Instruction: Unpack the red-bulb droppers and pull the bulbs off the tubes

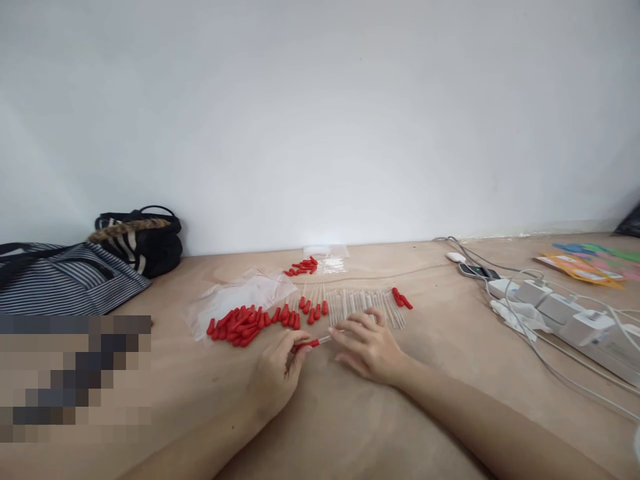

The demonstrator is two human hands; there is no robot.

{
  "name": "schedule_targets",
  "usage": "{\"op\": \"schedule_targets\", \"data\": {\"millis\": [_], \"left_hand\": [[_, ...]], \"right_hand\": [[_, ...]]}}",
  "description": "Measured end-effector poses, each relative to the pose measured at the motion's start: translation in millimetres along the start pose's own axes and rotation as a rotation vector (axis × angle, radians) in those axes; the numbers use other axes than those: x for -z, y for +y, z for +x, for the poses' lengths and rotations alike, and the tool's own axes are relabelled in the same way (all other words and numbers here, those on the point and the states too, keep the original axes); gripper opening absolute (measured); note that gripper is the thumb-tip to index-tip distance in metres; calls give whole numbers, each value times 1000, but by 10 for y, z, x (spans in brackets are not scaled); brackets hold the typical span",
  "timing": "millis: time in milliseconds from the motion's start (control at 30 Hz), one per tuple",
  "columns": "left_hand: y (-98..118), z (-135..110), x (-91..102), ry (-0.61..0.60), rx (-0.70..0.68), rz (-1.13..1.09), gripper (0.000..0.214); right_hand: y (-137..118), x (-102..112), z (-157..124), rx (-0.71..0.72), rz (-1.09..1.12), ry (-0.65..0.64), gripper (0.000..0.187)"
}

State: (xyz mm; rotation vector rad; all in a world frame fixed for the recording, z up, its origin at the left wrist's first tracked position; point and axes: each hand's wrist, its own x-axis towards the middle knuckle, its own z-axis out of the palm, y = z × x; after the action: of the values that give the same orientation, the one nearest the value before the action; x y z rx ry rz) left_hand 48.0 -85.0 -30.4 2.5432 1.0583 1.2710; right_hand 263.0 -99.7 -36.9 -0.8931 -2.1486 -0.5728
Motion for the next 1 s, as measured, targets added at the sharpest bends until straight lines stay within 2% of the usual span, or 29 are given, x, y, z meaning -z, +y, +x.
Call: {"op": "schedule_targets", "data": {"millis": [100,300,733,900,1000], "left_hand": [[32,-16,-4,-38,-9,-20,12],[-22,19,-51,-169,-97,-34,15],[-57,12,-123,-203,-190,59,29],[-69,28,-95,-215,-131,81,32],[-89,55,-42,-210,-45,53,29]], "right_hand": [[-93,-79,23,20,19,0,18],[-74,-123,-5,-54,26,-57,14],[-84,-70,-8,-14,-6,-67,18],[-62,-51,-32,-38,-12,-64,19],[-1,-27,-69,-136,-40,-71,18]]}}
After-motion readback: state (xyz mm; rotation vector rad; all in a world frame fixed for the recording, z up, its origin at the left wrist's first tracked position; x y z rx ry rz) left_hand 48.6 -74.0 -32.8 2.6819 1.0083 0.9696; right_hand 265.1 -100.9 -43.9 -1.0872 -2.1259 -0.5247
